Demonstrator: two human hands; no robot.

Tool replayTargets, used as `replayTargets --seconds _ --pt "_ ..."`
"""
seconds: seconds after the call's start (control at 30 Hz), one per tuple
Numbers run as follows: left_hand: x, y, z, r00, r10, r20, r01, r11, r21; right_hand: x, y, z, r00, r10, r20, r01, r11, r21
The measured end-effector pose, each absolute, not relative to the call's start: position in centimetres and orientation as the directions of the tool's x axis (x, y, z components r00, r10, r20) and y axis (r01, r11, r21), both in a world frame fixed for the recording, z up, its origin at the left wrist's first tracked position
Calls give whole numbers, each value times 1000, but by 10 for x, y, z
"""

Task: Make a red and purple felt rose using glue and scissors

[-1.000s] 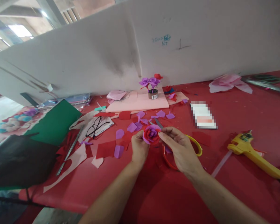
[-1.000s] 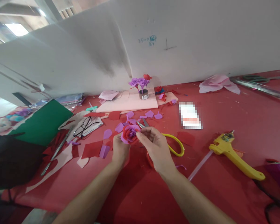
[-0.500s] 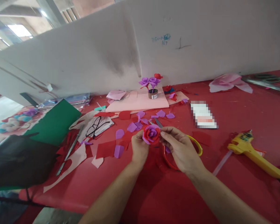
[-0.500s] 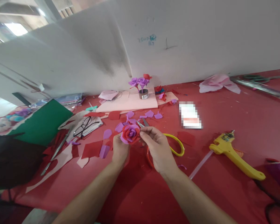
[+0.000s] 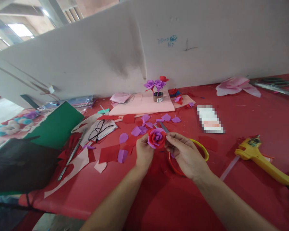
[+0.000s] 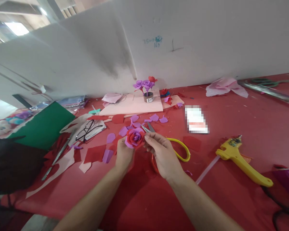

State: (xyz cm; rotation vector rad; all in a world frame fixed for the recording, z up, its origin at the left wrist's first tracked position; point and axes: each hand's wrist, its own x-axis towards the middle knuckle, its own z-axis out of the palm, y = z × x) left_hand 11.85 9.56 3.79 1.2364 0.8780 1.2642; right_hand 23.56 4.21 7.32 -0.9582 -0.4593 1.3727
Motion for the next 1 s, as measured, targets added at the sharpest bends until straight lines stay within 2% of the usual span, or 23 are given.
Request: replayTargets --seconds 0.3,0.5,0.67,1.0 --pt "115 96 48 202 966 162 -106 -142 984 245 45 76 272 934 -232 -601 -23 -799" --pt "115 95 47 185 973 135 -82 -121 989 242 41 80 323 928 -184 -484 -5 -875" --pt "116 93 51 247 959 137 -108 -113 988 242 43 80 356 922 -151 -440 22 -898" --pt "120 106 25 273 945 181 -224 -121 967 245 47 74 299 931 -208 -550 -9 -835"
